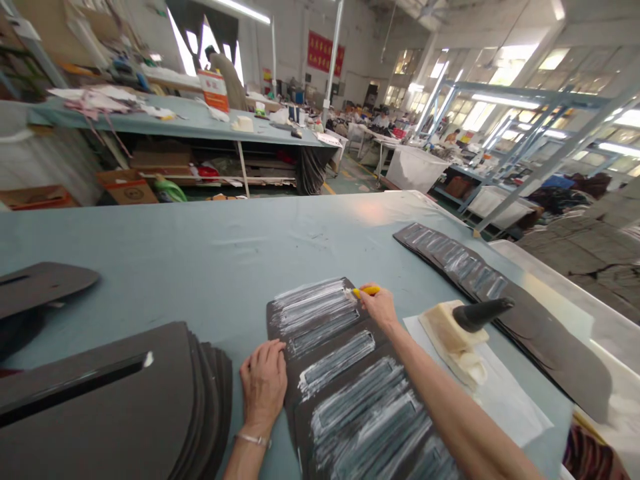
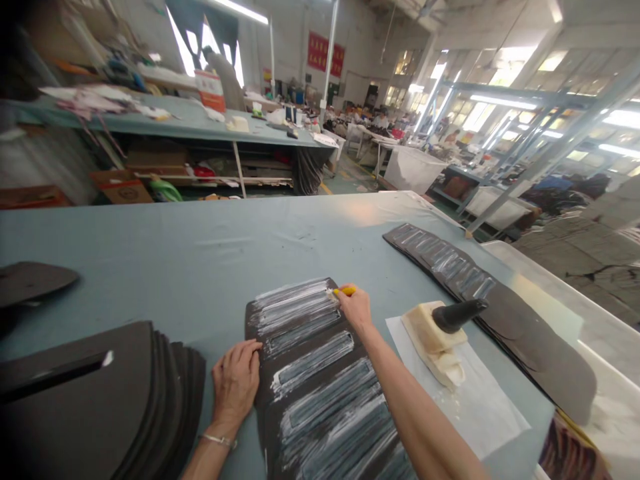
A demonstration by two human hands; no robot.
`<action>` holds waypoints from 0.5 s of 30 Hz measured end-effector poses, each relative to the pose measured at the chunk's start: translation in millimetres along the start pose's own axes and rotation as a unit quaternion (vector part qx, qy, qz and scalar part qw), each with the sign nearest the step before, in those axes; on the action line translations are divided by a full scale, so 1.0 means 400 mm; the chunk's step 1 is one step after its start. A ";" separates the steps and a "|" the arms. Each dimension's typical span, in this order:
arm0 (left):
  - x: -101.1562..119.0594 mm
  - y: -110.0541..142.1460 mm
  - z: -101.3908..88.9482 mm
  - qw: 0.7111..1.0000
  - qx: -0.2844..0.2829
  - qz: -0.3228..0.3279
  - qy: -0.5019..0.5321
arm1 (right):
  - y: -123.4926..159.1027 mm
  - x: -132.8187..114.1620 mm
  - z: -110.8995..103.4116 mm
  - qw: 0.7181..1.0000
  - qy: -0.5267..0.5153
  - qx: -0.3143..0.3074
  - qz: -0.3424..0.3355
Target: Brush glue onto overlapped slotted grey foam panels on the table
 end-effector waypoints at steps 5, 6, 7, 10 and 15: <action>0.001 0.001 0.000 1.000 -0.009 -0.003 -0.012 | 0.123 -0.155 0.159 0.988 -0.089 -0.071 -0.106; 0.002 0.001 0.000 1.000 -0.012 -0.002 -0.013 | 0.150 -0.178 0.200 0.981 -0.108 -0.103 -0.121; 0.002 0.001 0.000 1.000 -0.014 -0.001 -0.014 | 0.171 -0.192 0.235 0.976 -0.120 -0.129 -0.129; 0.002 0.001 0.000 1.000 -0.017 0.002 -0.012 | 0.179 -0.171 0.266 0.977 -0.115 -0.146 -0.106; -0.006 -0.001 0.004 1.000 -0.004 -0.006 0.004 | 0.039 -0.006 0.039 0.998 -0.068 -0.009 0.002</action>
Point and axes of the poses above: each hand's wrist, its own y-axis away from the middle knuckle, its own z-axis out of the palm, x = y × z, the point moved 7 cm from there along -y, towards the middle knuckle, and after that the axes turned 3 degrees about -z, right-handed, at the moved point
